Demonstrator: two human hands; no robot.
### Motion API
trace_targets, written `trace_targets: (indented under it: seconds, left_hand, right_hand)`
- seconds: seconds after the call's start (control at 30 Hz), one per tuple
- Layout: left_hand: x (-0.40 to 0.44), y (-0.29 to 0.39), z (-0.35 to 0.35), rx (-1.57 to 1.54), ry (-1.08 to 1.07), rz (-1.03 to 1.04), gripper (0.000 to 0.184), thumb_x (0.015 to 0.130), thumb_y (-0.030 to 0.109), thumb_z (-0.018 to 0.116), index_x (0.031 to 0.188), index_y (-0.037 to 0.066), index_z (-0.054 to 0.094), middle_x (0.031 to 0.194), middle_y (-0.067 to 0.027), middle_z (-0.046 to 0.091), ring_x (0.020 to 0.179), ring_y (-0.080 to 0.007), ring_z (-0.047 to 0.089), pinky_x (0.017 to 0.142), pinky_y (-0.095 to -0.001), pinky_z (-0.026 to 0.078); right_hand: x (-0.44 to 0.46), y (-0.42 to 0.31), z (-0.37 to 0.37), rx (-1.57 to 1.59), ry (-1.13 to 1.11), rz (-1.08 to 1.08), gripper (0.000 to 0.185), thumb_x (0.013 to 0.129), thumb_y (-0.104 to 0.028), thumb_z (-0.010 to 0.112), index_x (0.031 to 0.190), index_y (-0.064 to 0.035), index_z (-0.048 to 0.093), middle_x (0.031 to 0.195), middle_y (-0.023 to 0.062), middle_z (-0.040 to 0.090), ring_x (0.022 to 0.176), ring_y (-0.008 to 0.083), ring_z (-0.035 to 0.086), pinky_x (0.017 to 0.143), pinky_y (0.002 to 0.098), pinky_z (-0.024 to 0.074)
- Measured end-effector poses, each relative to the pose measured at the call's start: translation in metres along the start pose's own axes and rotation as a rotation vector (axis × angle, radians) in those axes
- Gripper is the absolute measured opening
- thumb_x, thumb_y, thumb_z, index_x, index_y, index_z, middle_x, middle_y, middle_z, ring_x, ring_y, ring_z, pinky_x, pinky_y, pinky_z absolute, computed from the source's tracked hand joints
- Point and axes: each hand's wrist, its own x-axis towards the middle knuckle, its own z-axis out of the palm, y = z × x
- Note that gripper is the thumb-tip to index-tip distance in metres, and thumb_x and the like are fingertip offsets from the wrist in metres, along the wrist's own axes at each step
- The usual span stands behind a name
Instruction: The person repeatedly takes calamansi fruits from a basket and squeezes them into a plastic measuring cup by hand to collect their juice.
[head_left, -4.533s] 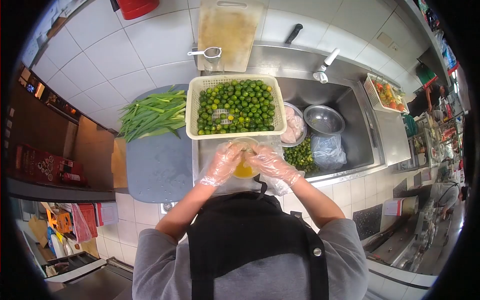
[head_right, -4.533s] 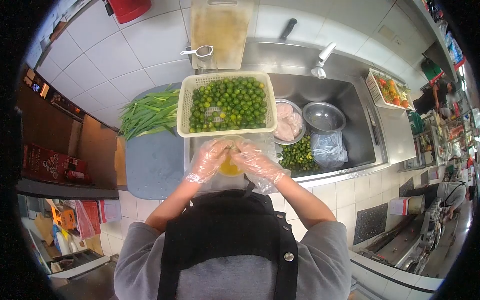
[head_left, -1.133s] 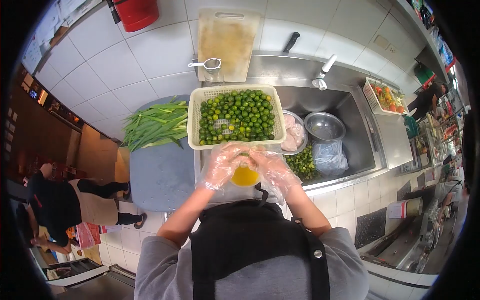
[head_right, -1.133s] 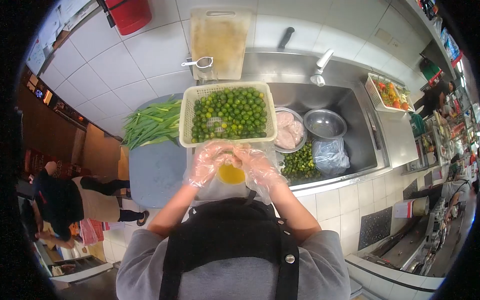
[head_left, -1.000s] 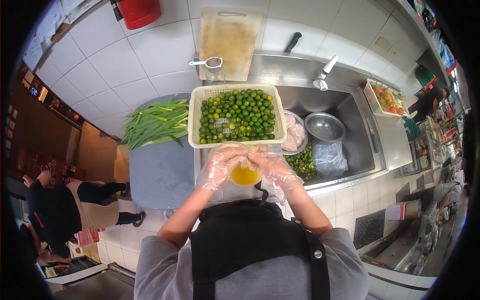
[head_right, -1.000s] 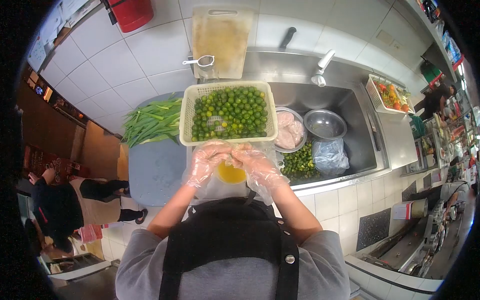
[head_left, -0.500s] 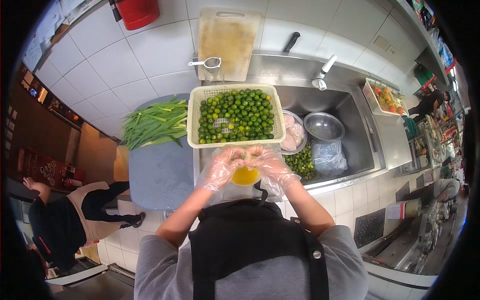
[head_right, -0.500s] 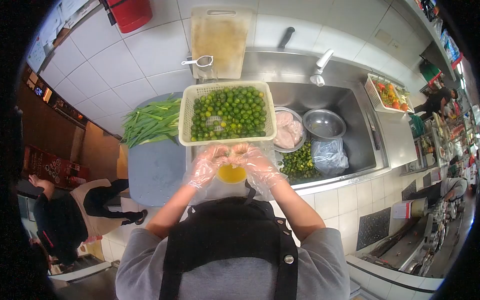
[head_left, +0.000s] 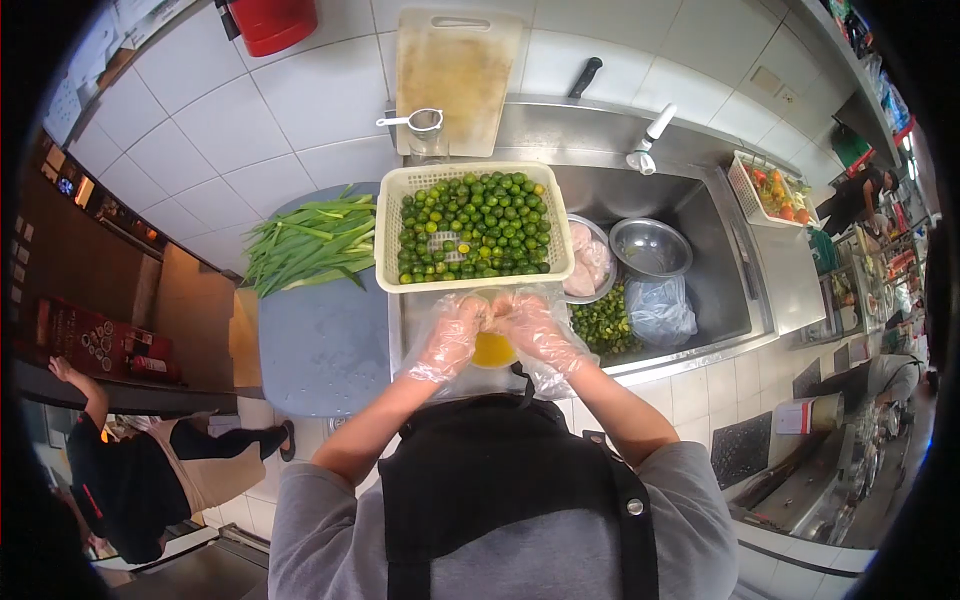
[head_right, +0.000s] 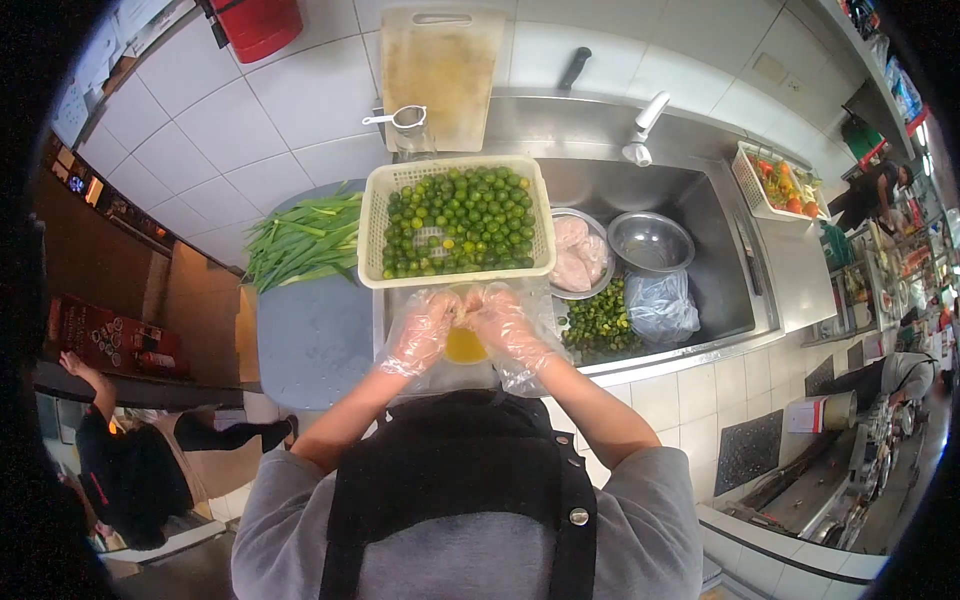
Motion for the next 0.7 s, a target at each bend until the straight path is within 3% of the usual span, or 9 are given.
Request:
trace_targets:
  seconds: [0.2, 0.27, 0.33, 0.4, 0.43, 0.5, 0.6, 0.67, 0.7]
  left_hand:
    - [-0.007, -0.016, 0.015, 0.028, 0.035, -0.008, 0.012, 0.077, -0.003, 0.055, 0.086, 0.005, 0.056, 0.081, -0.0177, 0.060, 0.081, -0.0406, 0.057, 0.070, -0.0466, 0.045]
    - [-0.006, -0.015, 0.015, 0.034, 0.014, -0.011, 0.012, 0.077, -0.003, 0.056, 0.085, 0.005, 0.056, 0.081, -0.0182, 0.059, 0.081, -0.0409, 0.057, 0.069, -0.0467, 0.045]
    - [-0.005, -0.013, 0.012, 0.044, 0.000, -0.009, 0.011, 0.076, -0.003, 0.056, 0.085, 0.005, 0.056, 0.081, -0.0188, 0.059, 0.081, -0.0412, 0.057, 0.068, -0.0467, 0.045]
    - [-0.004, -0.012, 0.006, 0.095, -0.126, -0.027, 0.012, 0.080, -0.004, 0.057, 0.090, 0.004, 0.058, 0.084, -0.0140, 0.063, 0.083, -0.0334, 0.062, 0.072, -0.0409, 0.049]
    - [-0.003, -0.010, 0.005, 0.094, -0.128, -0.027, 0.012, 0.080, -0.004, 0.057, 0.090, 0.004, 0.058, 0.084, -0.0140, 0.063, 0.083, -0.0334, 0.062, 0.072, -0.0409, 0.049]
    - [-0.002, -0.007, 0.005, -0.708, 0.022, -0.441, 0.017, 0.087, -0.006, 0.060, 0.102, 0.003, 0.059, 0.094, -0.0053, 0.066, 0.089, -0.0193, 0.064, 0.079, -0.0334, 0.052]
    - [-0.002, -0.018, -0.001, -0.721, 0.015, -0.536, 0.023, 0.086, -0.007, 0.065, 0.106, 0.004, 0.059, 0.097, 0.0003, 0.064, 0.092, -0.0100, 0.060, 0.083, -0.0276, 0.052]
    - [-0.005, -0.018, 0.003, -0.766, 0.038, -0.542, 0.023, 0.085, -0.007, 0.066, 0.104, 0.005, 0.059, 0.096, 0.0003, 0.063, 0.090, -0.0095, 0.059, 0.081, -0.0263, 0.051]
    - [-0.007, -0.018, 0.006, -0.811, 0.058, -0.550, 0.023, 0.085, -0.007, 0.066, 0.103, 0.005, 0.058, 0.094, 0.0003, 0.062, 0.088, -0.0090, 0.058, 0.080, -0.0251, 0.051]
  right_hand:
    - [-0.005, 0.007, 0.008, -0.060, 0.102, -0.128, 0.013, 0.080, -0.012, 0.074, 0.086, -0.0032, 0.067, 0.073, 0.0094, 0.066, 0.069, 0.0160, 0.061, 0.070, 0.0330, 0.0490]
    - [-0.008, 0.001, 0.009, -0.045, 0.145, -0.229, 0.011, 0.076, -0.008, 0.070, 0.082, -0.0027, 0.062, 0.073, 0.0164, 0.061, 0.070, 0.0294, 0.060, 0.065, 0.0392, 0.0464]
    - [-0.006, 0.016, 0.012, -0.102, 0.132, -0.243, 0.011, 0.076, -0.007, 0.070, 0.083, -0.0025, 0.063, 0.074, 0.0163, 0.061, 0.070, 0.0298, 0.060, 0.066, 0.0386, 0.0468]
    - [-0.001, 0.020, 0.008, -0.159, 0.122, -0.266, 0.011, 0.077, -0.007, 0.069, 0.084, -0.0023, 0.063, 0.075, 0.0163, 0.062, 0.070, 0.0302, 0.060, 0.066, 0.0380, 0.0473]
    - [-0.003, 0.016, 0.003, -0.028, 0.099, -0.217, 0.011, 0.078, -0.008, 0.069, 0.086, -0.0027, 0.064, 0.075, 0.0154, 0.063, 0.070, 0.0289, 0.061, 0.067, 0.0373, 0.0481]
    - [-0.006, 0.001, -0.009, 0.105, 0.081, -0.162, 0.011, 0.080, -0.009, 0.069, 0.088, -0.0030, 0.064, 0.075, 0.0145, 0.063, 0.070, 0.0275, 0.061, 0.067, 0.0367, 0.0488]
    - [-0.008, -0.025, -0.019, 0.087, 0.020, -0.060, 0.010, 0.085, -0.012, 0.067, 0.090, -0.0035, 0.065, 0.078, 0.0132, 0.064, 0.074, 0.0218, 0.062, 0.071, 0.0345, 0.0494]
    - [-0.009, -0.024, -0.010, -0.253, 0.148, -0.302, 0.013, 0.090, -0.015, 0.063, 0.096, -0.0035, 0.063, 0.084, 0.0160, 0.065, 0.081, 0.0242, 0.063, 0.076, 0.0367, 0.0497]
    - [-0.008, -0.016, -0.004, -0.255, 0.147, -0.304, 0.013, 0.090, -0.015, 0.063, 0.096, -0.0035, 0.063, 0.084, 0.0160, 0.065, 0.081, 0.0242, 0.063, 0.076, 0.0367, 0.0497]
